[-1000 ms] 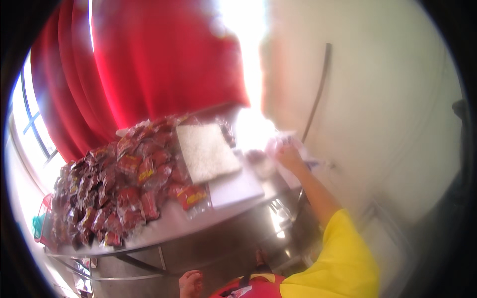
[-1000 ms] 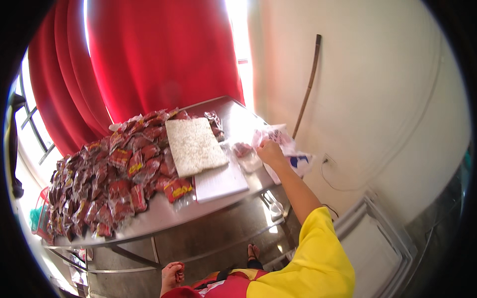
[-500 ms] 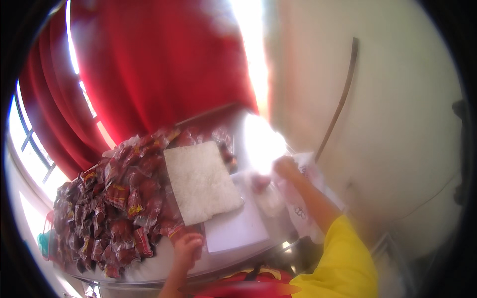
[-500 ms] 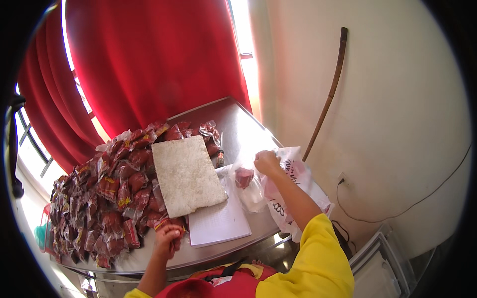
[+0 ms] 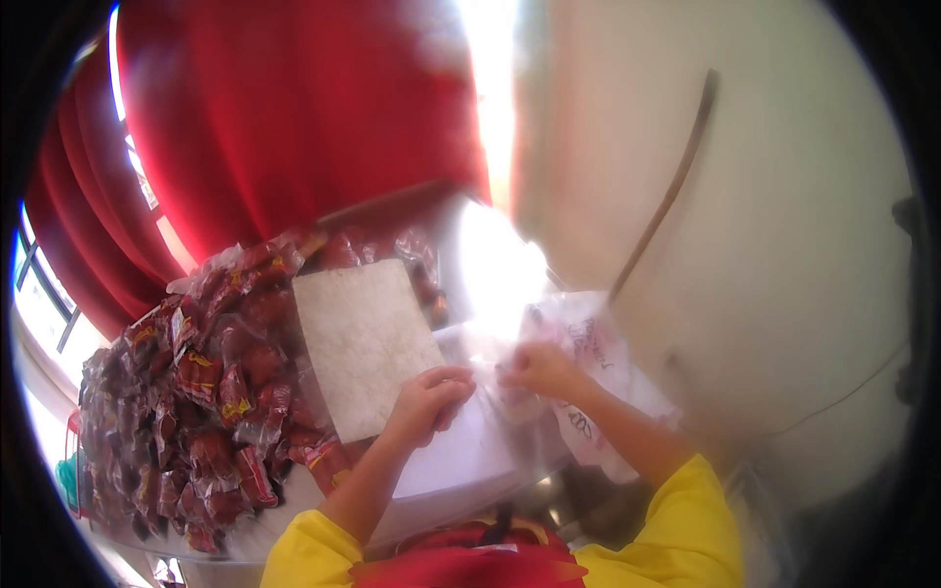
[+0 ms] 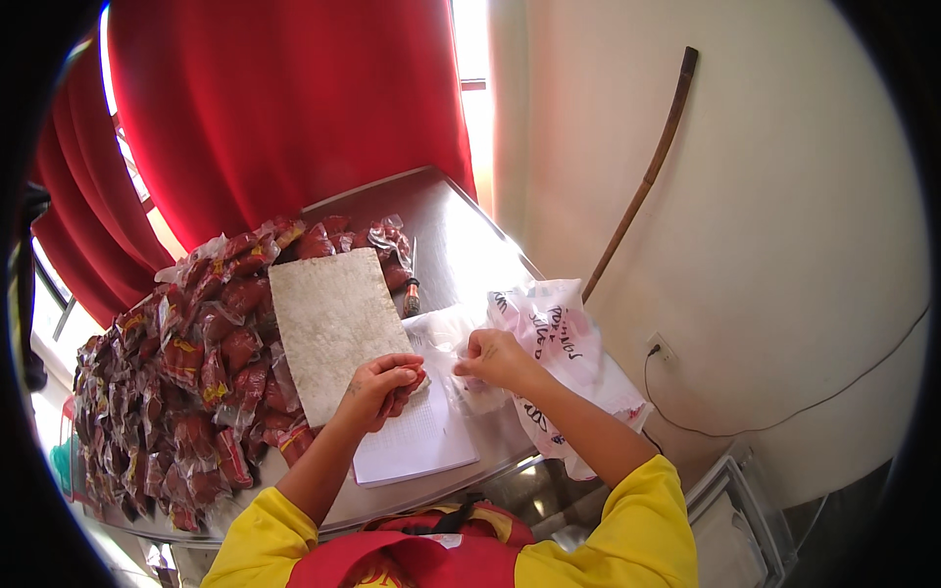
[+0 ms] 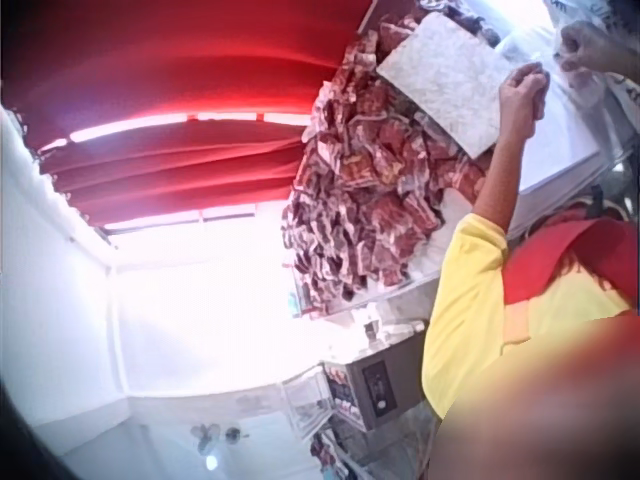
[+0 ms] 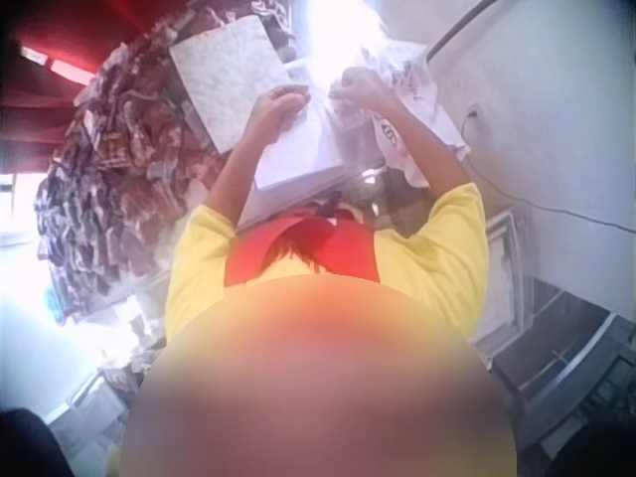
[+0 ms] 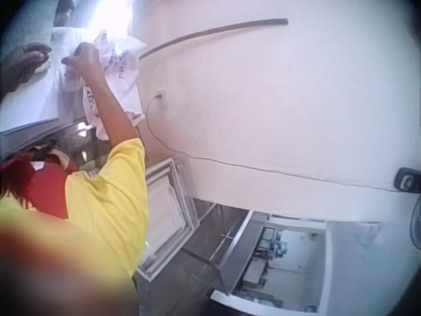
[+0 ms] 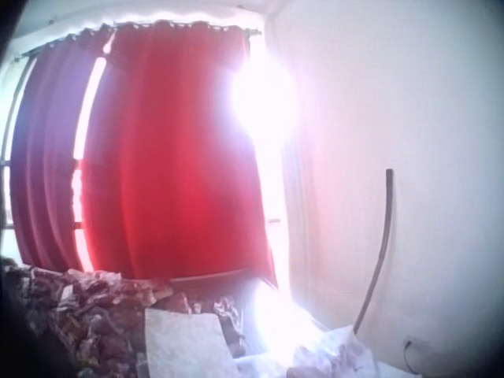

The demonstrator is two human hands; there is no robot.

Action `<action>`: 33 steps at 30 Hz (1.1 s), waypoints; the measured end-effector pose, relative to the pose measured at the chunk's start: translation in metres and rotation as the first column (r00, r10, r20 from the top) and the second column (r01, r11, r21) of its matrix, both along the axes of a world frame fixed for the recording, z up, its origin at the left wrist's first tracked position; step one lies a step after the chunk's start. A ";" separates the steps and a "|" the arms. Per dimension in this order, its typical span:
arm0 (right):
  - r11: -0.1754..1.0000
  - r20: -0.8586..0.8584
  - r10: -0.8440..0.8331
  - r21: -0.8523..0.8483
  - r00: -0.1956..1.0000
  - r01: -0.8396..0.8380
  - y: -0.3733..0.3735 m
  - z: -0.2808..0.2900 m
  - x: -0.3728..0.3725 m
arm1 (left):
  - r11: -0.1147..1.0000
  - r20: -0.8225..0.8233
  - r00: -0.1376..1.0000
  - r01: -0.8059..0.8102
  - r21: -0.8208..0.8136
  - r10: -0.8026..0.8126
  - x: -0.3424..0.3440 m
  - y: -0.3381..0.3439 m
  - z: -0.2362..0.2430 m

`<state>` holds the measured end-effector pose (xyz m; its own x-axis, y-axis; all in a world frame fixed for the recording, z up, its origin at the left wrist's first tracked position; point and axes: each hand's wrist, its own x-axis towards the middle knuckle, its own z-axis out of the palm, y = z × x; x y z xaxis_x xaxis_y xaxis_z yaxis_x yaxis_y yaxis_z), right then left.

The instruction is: The person slices long pieces of red meat into smaller segments on a white cutting board using a knife. The person repeatedly picks up pieces, cuts them, and places the cut pieces onto a metal tray. The person briefly walks to a nearby counter to handle a plastic bag before returning to continue slicing.

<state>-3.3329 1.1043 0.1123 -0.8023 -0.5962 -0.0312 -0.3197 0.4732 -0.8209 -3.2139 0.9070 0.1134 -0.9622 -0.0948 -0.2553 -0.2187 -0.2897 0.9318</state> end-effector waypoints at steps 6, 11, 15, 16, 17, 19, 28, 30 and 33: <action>0.987 0.079 -0.126 0.113 0.989 0.117 -0.005 0.008 -0.007 | 0.983 0.139 0.979 0.163 -0.083 -0.151 -0.035 0.004 0.000; 0.998 0.182 -0.064 -0.010 0.981 0.067 -0.001 0.009 -0.013 | 0.976 0.043 0.979 0.201 -0.082 -0.198 -0.057 0.014 0.013; 0.999 0.184 -0.044 -0.018 0.982 0.049 0.002 0.023 -0.009 | 0.943 0.198 0.948 0.284 -0.174 -0.249 -0.080 0.023 0.024; 0.998 0.190 -0.042 -0.031 0.981 0.049 0.002 0.027 -0.007 | 0.928 0.254 0.934 0.307 -0.212 -0.251 -0.085 0.023 0.025; 0.998 0.195 -0.040 -0.044 0.980 0.050 0.003 0.029 -0.003 | 0.920 0.294 0.922 0.324 -0.223 -0.253 -0.086 0.024 0.022; 0.999 0.218 -0.019 -0.033 0.976 0.026 0.002 0.030 0.002 | 0.948 0.258 0.953 0.222 -0.226 -0.162 -0.090 0.026 0.008; 0.986 -0.228 0.132 -0.066 0.965 -0.150 -0.010 0.005 -0.030 | 0.764 0.118 0.982 0.189 -0.617 -0.148 -0.156 0.005 -0.068; 0.997 -0.111 0.074 -0.023 0.991 -0.077 -0.009 0.017 -0.035 | 0.451 0.161 0.967 0.235 -0.861 -0.198 -0.163 -0.001 -0.053; 0.993 0.092 -0.079 -0.075 0.993 0.086 -0.008 0.040 -0.043 | -0.444 0.352 0.879 0.188 -0.876 -0.322 -0.171 -0.007 -0.015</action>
<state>-3.3757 1.0962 0.1528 -0.8448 -0.5317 -0.0600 -0.2065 0.4276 -0.8801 -3.3852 0.8998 0.0983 -0.9755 0.1381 -0.1710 0.1614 0.9782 -0.1308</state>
